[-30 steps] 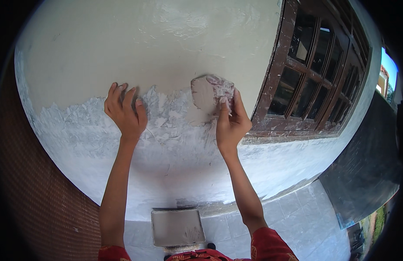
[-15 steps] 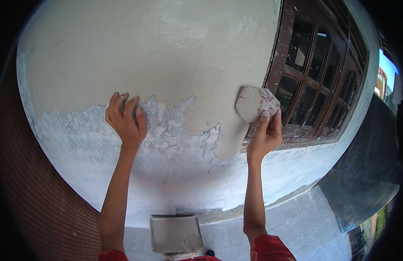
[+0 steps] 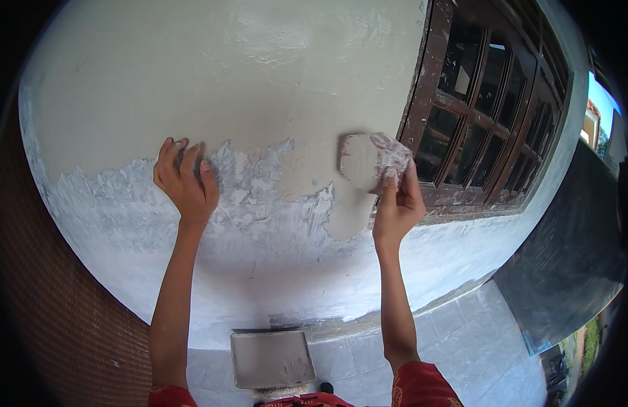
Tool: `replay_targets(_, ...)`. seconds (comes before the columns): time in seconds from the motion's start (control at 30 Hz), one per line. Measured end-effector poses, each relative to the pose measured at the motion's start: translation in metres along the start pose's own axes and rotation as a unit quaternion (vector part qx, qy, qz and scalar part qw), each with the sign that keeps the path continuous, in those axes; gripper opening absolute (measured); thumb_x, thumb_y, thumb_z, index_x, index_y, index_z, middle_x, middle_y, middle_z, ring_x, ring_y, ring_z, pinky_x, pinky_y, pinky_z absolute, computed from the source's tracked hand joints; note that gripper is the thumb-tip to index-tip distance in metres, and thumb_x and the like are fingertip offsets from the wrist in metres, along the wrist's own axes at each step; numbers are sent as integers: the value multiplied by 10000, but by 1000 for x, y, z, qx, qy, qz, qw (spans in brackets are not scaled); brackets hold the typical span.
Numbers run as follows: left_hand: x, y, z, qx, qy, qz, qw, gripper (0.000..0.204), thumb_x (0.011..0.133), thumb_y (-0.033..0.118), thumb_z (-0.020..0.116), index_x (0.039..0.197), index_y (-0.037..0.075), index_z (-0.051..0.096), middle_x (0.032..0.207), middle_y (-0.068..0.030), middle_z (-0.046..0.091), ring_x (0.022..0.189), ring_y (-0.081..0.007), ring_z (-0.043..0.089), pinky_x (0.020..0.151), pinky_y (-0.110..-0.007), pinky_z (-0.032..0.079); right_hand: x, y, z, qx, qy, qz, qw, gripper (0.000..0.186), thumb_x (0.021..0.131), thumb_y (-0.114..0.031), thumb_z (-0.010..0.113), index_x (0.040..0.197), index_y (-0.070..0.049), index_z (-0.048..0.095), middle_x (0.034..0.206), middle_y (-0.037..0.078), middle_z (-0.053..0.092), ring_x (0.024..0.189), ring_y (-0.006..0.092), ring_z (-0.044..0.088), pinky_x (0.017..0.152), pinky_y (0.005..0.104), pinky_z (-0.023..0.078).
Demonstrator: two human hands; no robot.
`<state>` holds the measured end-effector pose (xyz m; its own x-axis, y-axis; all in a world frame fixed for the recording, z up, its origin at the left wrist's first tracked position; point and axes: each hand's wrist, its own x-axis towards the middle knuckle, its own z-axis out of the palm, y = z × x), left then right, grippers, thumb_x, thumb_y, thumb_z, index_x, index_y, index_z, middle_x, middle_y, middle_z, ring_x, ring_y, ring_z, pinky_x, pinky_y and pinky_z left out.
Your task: The person spreads putty onto a damaged section of an exterior wall near a window frame using a plastic scraper.
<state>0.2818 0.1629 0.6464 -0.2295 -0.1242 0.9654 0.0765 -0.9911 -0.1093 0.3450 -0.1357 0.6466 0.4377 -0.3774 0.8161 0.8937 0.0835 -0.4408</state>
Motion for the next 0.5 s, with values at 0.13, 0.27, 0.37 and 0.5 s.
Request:
replay_targets(0.13, 5, 4, -1, -4, 2, 8, 1000, 269, 898, 161, 456, 1142, 59, 501, 1212, -130, 503, 1218, -311, 393, 962, -432, 235, -6, 8, 11, -69, -57, -18, 996, 375, 867, -14, 593, 1227, 64, 525, 1087, 175, 633, 969, 151, 591, 816, 249, 471)
replay_targets(0.27, 4, 4, -1, 11, -8, 6, 1000, 269, 899, 164, 458, 1141, 57, 506, 1204, -125, 508, 1216, -309, 393, 964, -428, 233, 24, 10, -21, 5, 105, 14, 994, 382, 904, -40, 549, 1260, 76, 480, 1141, 167, 601, 921, 155, 604, 808, 255, 486)
replay_targets(0.37, 2, 3, -3, 14, -18, 7, 1000, 269, 898, 163, 460, 1140, 56, 510, 1204, -123, 510, 1219, -307, 391, 966, -427, 230, -12, 6, -13, 8, 50, 8, 999, 376, 878, 3, 562, 1242, 74, 498, 1119, 180, 611, 930, 157, 612, 797, 265, 496)
replay_targets(0.5, 5, 1, -1, -8, 9, -6, 1000, 256, 887, 200, 468, 1101, 93, 558, 1181, -98, 515, 1209, -301, 413, 961, -422, 229, -92, 11, 18, -59, -111, -55, 991, 352, 819, 36, 611, 1169, 47, 576, 959, 202, 661, 843, 172, 649, 680, 270, 529)
